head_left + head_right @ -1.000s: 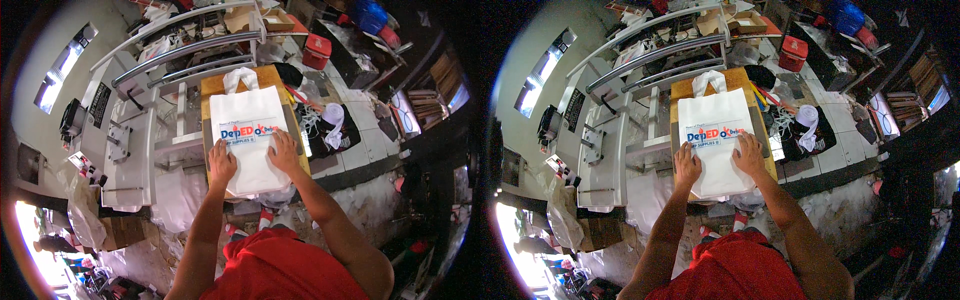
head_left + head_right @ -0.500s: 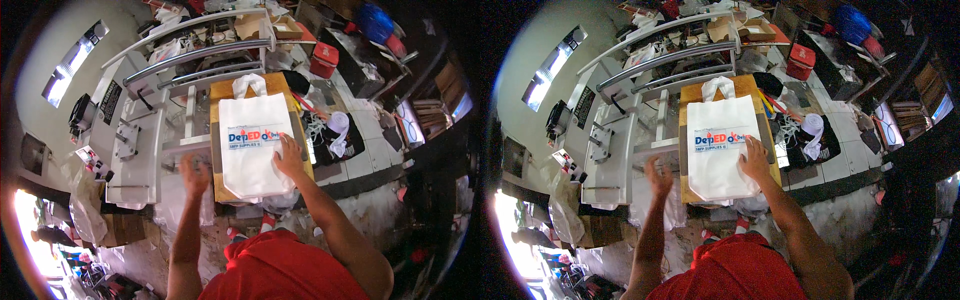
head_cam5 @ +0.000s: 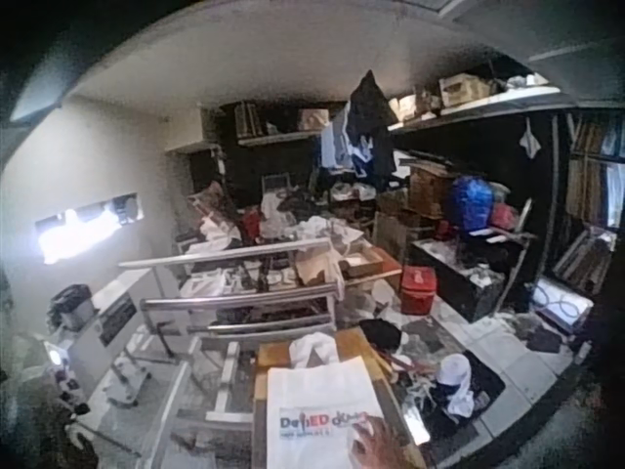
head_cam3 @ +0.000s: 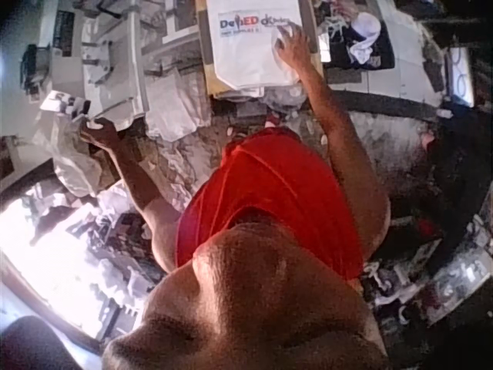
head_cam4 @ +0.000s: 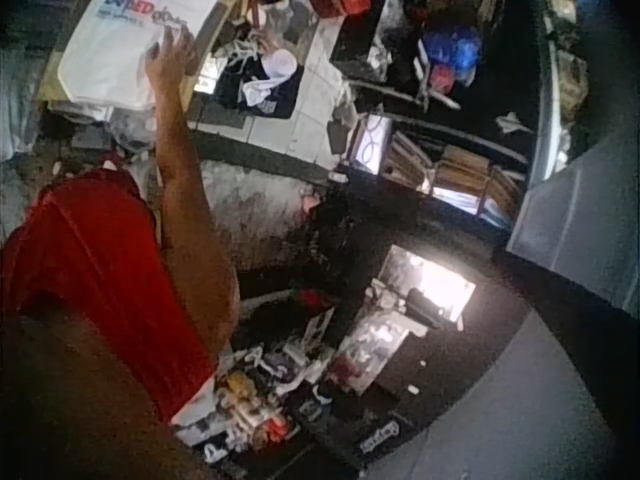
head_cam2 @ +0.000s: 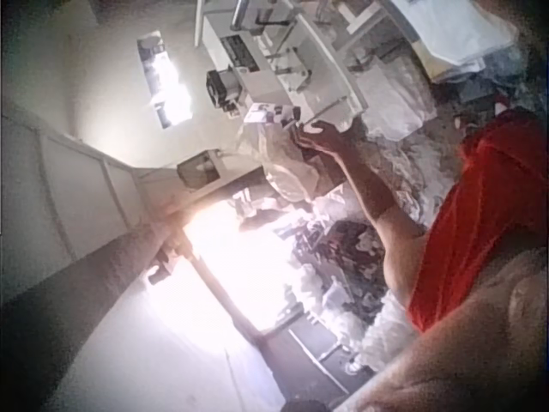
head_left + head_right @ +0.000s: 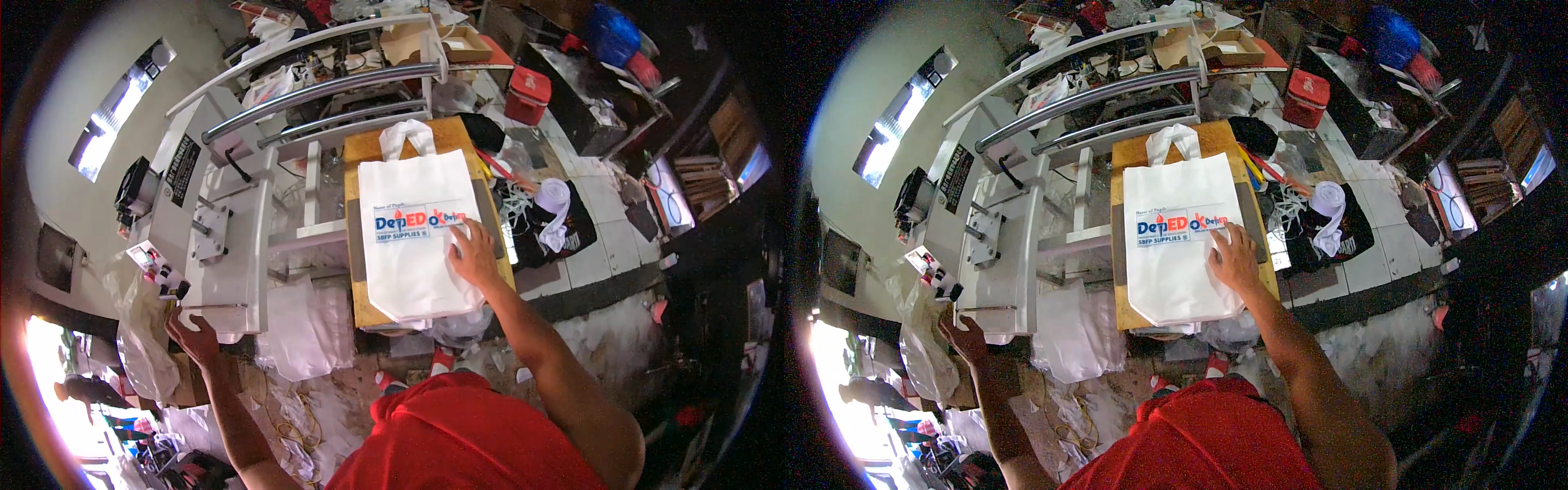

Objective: The person places a white bag onto a print bed, operates the print head, removes the bag, and then stacks it with other printed bags before beginning to pack them into a clear plastic wrap.

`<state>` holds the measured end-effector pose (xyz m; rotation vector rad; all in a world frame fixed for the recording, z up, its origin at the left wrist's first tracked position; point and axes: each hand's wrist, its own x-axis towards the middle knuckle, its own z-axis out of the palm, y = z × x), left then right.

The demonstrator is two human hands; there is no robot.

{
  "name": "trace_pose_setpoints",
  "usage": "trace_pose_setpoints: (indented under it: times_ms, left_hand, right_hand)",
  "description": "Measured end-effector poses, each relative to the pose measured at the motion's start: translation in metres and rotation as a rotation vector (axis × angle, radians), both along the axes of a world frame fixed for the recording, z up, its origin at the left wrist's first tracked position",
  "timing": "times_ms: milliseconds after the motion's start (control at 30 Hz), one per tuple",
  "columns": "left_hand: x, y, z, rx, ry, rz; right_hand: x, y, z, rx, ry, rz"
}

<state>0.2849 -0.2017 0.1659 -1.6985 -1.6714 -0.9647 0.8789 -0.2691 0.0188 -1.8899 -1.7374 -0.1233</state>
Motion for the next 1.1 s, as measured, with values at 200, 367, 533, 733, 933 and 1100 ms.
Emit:
trace_pose_setpoints:
  times_ms: [200,367,533,733,933,1100]
  left_hand:
    - [-0.007,0.002,0.015,-0.014,0.05,-0.001]
    - [-0.022,0.011,0.013,0.025,0.07,-0.04]
    - [-0.039,0.003,0.029,0.014,0.206,-0.071]
    - [-0.06,0.039,0.045,-0.148,0.071,-0.015]
    - [-0.065,0.056,0.046,-0.526,0.16,0.132]
    - [-0.07,0.074,0.028,-0.682,0.164,0.13]
  right_hand:
    - [0.004,0.0,-0.004,-0.004,0.001,-0.012]
    - [0.005,0.004,-0.006,-0.012,-0.002,-0.017]
    - [-0.003,0.012,-0.007,0.039,0.007,0.015]
    - [-0.007,0.005,0.002,0.003,0.029,0.003]
    - [-0.004,0.005,-0.014,0.043,-0.026,-0.039]
    - [0.002,0.007,-0.02,0.037,0.021,-0.03]
